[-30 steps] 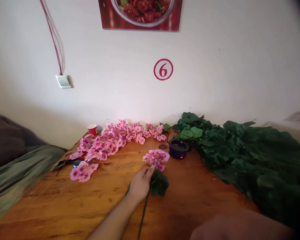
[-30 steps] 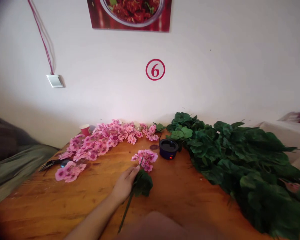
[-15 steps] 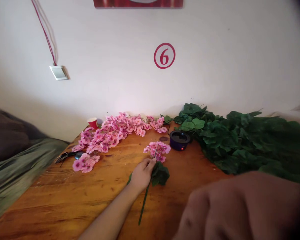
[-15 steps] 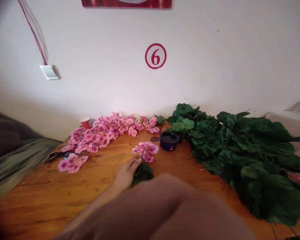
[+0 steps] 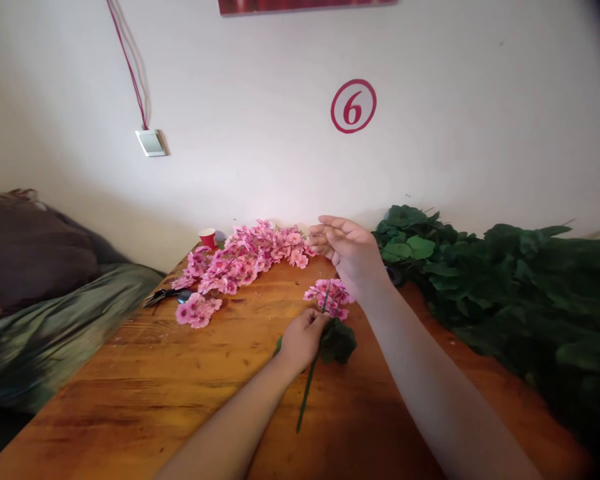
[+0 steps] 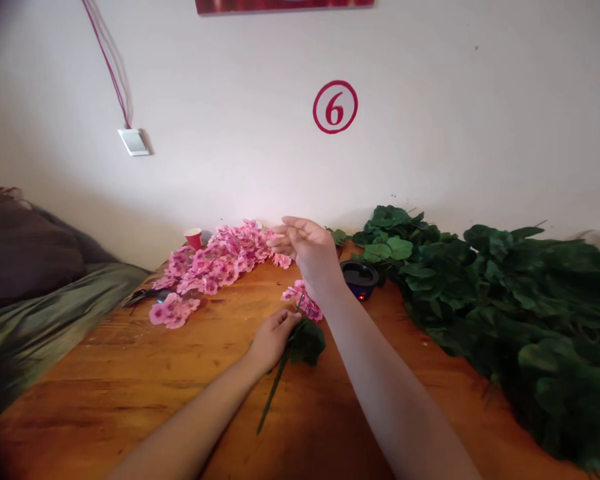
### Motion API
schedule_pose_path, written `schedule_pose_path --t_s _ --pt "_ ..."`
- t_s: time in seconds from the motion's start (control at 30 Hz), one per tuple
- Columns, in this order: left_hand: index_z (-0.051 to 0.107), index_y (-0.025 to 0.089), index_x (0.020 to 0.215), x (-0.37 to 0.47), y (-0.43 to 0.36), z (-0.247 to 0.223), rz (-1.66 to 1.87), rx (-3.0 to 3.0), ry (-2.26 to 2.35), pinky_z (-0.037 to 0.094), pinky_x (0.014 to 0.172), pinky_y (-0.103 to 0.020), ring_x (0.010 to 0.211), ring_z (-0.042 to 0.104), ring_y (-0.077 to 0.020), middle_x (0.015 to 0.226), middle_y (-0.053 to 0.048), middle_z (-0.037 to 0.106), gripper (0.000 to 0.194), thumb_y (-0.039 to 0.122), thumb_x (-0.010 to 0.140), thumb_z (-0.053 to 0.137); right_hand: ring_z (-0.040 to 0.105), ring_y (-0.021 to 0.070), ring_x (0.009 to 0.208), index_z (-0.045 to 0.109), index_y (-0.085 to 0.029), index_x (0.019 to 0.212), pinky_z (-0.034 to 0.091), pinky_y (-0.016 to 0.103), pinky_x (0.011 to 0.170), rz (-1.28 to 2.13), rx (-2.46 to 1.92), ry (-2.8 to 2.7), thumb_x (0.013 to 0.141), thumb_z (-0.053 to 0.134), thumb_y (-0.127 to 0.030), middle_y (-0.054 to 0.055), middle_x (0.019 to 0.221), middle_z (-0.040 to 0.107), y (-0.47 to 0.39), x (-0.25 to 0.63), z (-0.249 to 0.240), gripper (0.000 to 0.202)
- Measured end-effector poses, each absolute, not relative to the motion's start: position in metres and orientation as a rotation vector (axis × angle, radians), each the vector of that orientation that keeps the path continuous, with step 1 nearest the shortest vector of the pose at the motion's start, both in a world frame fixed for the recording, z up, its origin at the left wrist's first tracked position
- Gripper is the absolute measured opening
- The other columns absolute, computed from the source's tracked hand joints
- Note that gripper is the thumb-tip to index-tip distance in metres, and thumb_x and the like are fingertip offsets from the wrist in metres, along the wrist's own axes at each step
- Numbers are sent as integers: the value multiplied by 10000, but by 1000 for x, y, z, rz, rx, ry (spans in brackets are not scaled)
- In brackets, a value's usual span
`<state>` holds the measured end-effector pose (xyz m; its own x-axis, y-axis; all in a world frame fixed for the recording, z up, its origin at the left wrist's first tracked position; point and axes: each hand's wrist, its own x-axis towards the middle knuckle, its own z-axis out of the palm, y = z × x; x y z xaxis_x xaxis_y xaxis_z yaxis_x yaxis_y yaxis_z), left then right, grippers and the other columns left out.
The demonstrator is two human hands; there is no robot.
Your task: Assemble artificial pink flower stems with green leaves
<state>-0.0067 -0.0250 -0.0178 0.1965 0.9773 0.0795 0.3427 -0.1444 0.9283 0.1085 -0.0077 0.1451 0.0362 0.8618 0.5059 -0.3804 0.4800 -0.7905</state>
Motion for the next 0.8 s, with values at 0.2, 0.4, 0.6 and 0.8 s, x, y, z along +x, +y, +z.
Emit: schedule_pose_path --t_s 0.2,0.4,0.6,0.8 --pt "581 198 713 -9 -28 -11 910 1639 1319 370 645 -261 680 530 -154 666 11 569 413 574 865 502 299 63 283 632 -172 787 216 216 337 904 -847 -1330 893 495 -658 -73 402 415 8 88 118 516" --pt "584 208 726 -11 -32 -7 839 1684 1417 349 631 -267 712 569 -170 691 7 606 418 590 868 487 491 130 498 572 -178 579 323 252 510 500 -1352 -1927 907 473 -618 3 479 484 75 34 105 558" --pt "725 228 982 -16 -32 -4 820 1741 1318 466 803 -324 933 662 -249 987 -55 742 377 497 890 477 556 185 574 589 -179 617 376 277 577 649 -1678 -2076 797 646 -366 50 570 595 136 -8 88 265" --pt "596 282 1353 -20 -34 -2 883 1734 1258 453 981 -409 1229 582 -323 1344 -83 636 508 505 921 449 517 158 610 505 -184 586 323 263 566 568 -1552 -2029 757 562 -129 37 605 563 118 -27 71 188"
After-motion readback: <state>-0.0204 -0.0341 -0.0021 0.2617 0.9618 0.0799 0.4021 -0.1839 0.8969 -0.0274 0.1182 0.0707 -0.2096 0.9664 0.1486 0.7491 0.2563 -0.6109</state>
